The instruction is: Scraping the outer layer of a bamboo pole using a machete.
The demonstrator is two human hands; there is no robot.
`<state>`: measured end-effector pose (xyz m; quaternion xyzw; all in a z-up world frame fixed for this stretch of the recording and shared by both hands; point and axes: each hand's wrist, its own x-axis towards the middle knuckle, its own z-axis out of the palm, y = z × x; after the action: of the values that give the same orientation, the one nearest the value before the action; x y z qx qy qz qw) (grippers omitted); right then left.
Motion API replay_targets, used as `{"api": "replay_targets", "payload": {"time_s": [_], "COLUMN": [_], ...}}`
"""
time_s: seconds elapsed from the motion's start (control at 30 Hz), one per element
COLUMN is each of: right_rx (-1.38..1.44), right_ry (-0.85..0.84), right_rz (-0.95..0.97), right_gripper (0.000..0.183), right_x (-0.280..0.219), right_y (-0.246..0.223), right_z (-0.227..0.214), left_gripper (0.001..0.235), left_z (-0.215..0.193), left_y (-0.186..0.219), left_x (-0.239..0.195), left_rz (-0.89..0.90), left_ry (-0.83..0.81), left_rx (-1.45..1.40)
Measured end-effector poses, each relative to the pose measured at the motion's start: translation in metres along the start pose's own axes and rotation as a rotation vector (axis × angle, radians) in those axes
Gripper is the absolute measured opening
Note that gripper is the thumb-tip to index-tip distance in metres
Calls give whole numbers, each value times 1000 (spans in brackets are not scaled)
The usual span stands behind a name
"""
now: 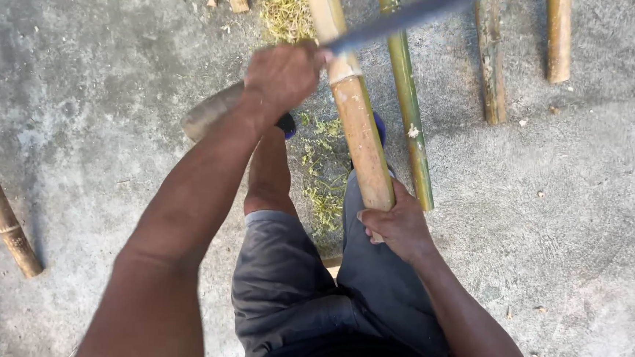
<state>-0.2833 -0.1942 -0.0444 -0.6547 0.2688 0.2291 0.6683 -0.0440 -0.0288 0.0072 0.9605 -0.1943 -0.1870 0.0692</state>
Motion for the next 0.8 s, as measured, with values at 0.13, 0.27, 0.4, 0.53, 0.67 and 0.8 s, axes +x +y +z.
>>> {"api": "replay_targets", "payload": {"time_s": [0.13, 0.27, 0.4, 0.53, 0.67, 0.8], "right_rx": [57, 49, 62, -11, 71, 78], "right_ry": [-26, -17, -17, -3, -4, -27], "right_rz": [-45, 49, 22, 48, 49, -6], "right_gripper": [79, 82, 75, 75, 76, 79], "right_x": [-1, -3, 3, -1, 0, 3], "right_y": [5, 1, 3, 9, 3, 7], "right_z": [0, -3, -5, -3, -2, -2], "left_gripper": [56, 59, 59, 57, 54, 56], "left_z": [19, 22, 24, 11, 39, 15], "left_y": [-9, -9, -12, 5, -14, -2], "left_x": [3, 3, 12, -15, 11, -17], "left_rz": [-6, 109, 22, 47, 111, 119], "left_ry": [213, 82, 125, -124, 154, -12], "left_rx": [-104, 87, -92, 66, 34, 93]}}
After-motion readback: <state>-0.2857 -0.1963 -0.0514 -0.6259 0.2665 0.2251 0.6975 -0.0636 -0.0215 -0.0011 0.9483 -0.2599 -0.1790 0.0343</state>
